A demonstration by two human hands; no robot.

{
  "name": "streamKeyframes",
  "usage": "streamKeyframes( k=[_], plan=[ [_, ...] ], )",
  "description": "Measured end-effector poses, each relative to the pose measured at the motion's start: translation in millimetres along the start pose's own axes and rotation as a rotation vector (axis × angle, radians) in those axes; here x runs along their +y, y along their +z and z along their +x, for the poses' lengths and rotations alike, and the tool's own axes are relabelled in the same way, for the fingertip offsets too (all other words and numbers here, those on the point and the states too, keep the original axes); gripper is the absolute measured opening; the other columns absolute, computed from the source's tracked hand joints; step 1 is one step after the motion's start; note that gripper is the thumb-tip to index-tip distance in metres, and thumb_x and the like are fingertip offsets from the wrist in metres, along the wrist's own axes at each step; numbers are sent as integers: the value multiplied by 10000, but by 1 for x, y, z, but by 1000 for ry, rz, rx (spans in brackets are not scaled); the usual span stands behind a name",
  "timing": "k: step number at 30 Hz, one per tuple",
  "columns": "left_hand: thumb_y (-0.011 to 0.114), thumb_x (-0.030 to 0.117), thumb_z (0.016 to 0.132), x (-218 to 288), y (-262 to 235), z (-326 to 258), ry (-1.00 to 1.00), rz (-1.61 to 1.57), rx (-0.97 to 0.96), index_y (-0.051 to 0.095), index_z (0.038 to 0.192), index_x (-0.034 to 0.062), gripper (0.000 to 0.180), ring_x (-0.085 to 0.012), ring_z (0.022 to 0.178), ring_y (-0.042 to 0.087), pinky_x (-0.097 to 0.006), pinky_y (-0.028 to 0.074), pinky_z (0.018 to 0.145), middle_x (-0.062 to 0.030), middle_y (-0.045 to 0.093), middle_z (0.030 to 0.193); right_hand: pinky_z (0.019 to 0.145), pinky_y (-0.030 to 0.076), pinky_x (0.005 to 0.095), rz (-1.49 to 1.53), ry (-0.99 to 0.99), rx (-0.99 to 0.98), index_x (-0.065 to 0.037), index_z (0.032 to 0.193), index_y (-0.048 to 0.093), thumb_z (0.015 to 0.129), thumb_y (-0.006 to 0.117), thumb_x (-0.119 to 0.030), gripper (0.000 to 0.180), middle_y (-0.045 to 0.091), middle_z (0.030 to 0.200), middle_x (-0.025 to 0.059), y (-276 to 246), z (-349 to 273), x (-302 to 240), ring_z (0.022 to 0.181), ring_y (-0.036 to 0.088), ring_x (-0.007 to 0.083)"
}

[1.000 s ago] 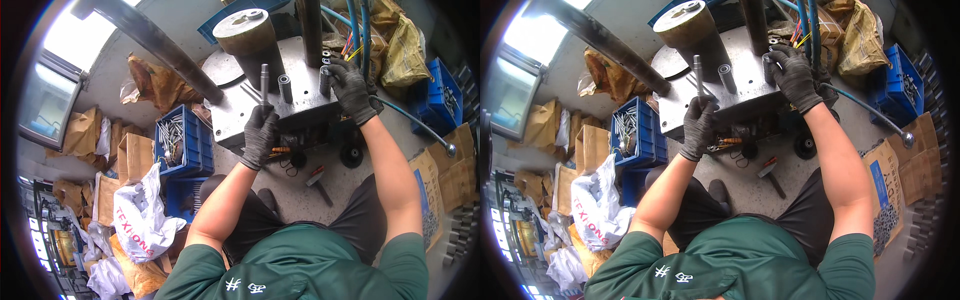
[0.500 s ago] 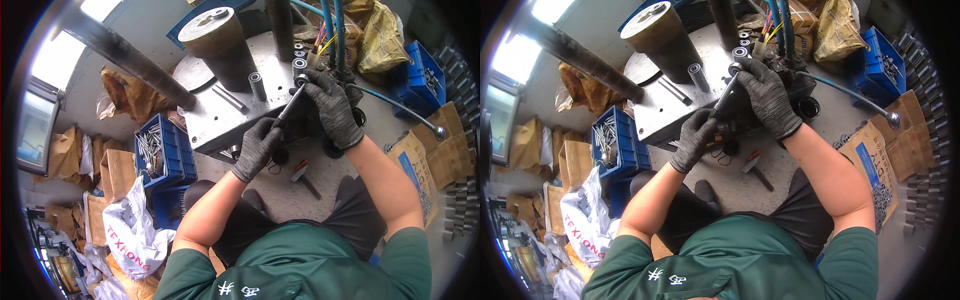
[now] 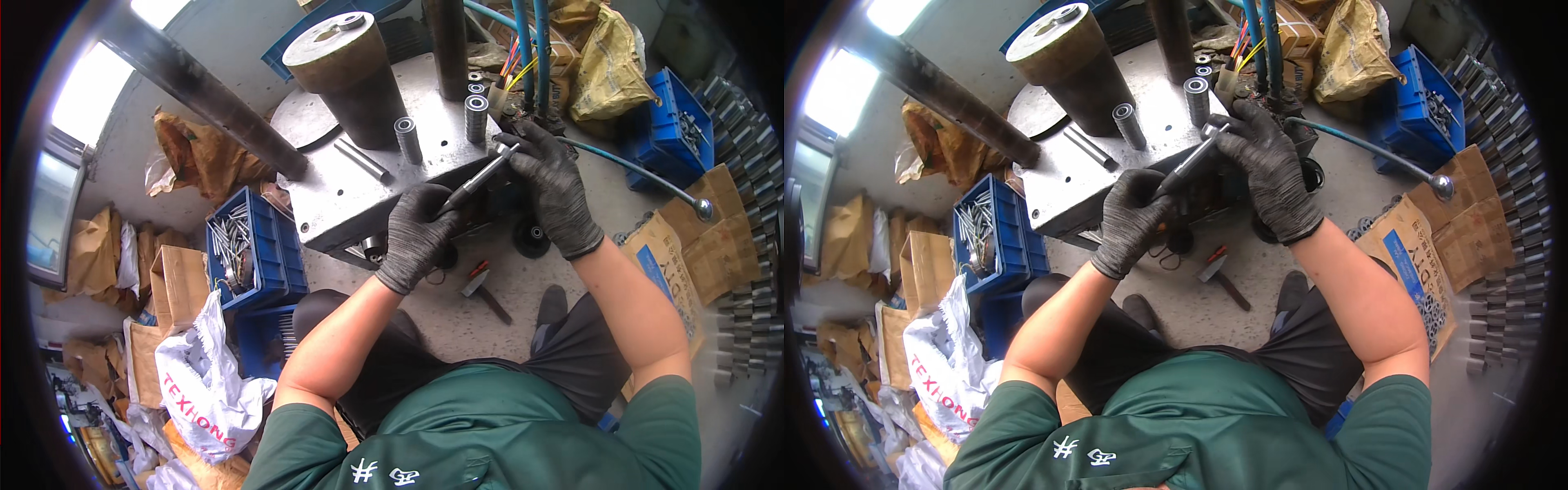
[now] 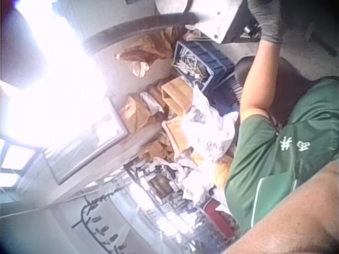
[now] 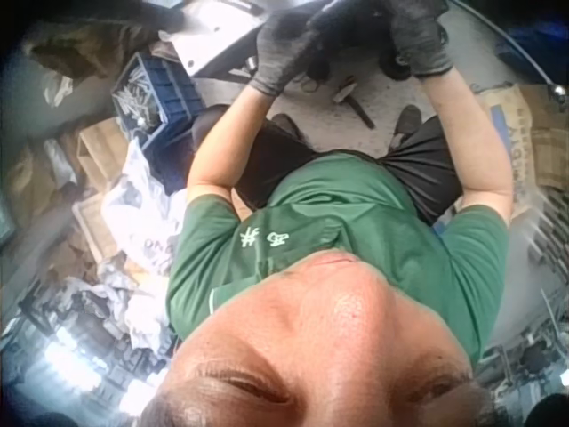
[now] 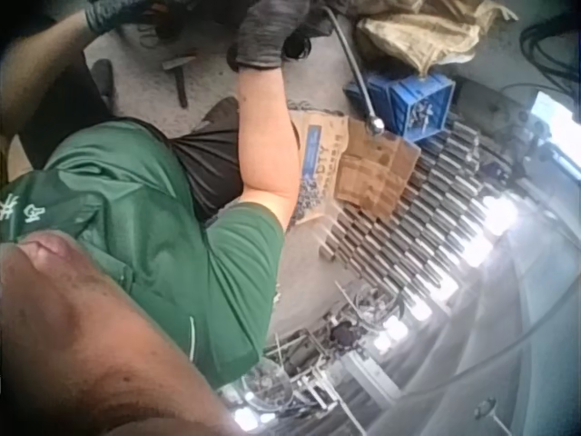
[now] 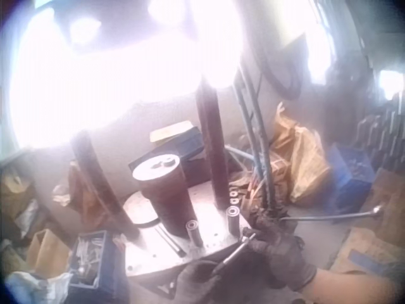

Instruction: The recorder is operating an industrial press or assembly machine, inserting cylindrical components and manipulating a lever to cycle the machine.

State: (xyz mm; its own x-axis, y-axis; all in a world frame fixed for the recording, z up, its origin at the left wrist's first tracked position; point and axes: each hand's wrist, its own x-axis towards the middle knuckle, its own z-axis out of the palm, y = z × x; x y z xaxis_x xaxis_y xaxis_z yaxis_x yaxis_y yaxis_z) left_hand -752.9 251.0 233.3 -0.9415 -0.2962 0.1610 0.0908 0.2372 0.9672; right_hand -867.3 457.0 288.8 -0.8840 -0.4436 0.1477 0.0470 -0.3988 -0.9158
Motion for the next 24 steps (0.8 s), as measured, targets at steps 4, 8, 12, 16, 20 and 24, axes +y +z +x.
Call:
streamKeyframes(
  k=[4, 8, 12, 16, 20, 24],
  plan=[
    [838, 72, 876, -1, 4, 1, 168, 111, -2, 747, 1121, 32, 265, -233, 956, 725, -359, 584, 850, -127, 716, 1056, 1093, 554, 371, -105, 143, -218, 33, 1476, 544, 1004, 734, -98, 524, 706, 1338, 144, -6, -13, 3, 1239, 690, 222],
    [842, 70, 882, 2, 13, 2, 483, 245, -108, 761, 1073, 53, 208, -306, 879, 712, -397, 576, 769, -126, 702, 971, 1014, 537, 330, -18, 558, -366, -49, 1419, 622, 1063, 679, -280, 428, 716, 1247, 77, -11, -13, 16, 1143, 665, 154],
    [790, -2, 875, 6, 18, -2, 358, 295, -351, 745, 1145, 52, 279, -268, 918, 729, -365, 587, 819, -115, 696, 1014, 988, 536, 349, -385, 609, -421, -73, 1277, 743, 1100, 630, -421, 407, 763, 1165, 60, -46, -4, 15, 1083, 667, 140],
    [797, 60, 880, 1, 21, -6, 280, 375, -588, 744, 1169, 66, 293, -302, 999, 735, -387, 589, 870, -140, 702, 1069, 945, 550, 425, -1132, 170, -674, -77, 1215, 748, 1026, 710, -432, 403, 763, 1081, 157, -143, -17, -18, 1062, 709, 297],
    [802, 157, 889, -6, 11, -6, 286, 640, -826, 750, 1190, 81, 315, -363, 1081, 711, -444, 571, 938, -166, 709, 1130, 906, 580, 402, -1389, 425, -125, -111, 1198, 743, 1010, 678, -537, 470, 783, 1103, 156, -275, -96, -45, 977, 758, 256],
    [792, 145, 886, -12, 9, -10, 190, 607, -851, 743, 1212, 75, 337, -393, 1110, 697, -464, 558, 970, -176, 720, 1156, 650, 527, 323, -939, 550, 518, -79, 1052, 723, 1048, 675, -423, 347, 721, 808, 54, -394, -220, -30, 688, 642, 136]
  ],
)
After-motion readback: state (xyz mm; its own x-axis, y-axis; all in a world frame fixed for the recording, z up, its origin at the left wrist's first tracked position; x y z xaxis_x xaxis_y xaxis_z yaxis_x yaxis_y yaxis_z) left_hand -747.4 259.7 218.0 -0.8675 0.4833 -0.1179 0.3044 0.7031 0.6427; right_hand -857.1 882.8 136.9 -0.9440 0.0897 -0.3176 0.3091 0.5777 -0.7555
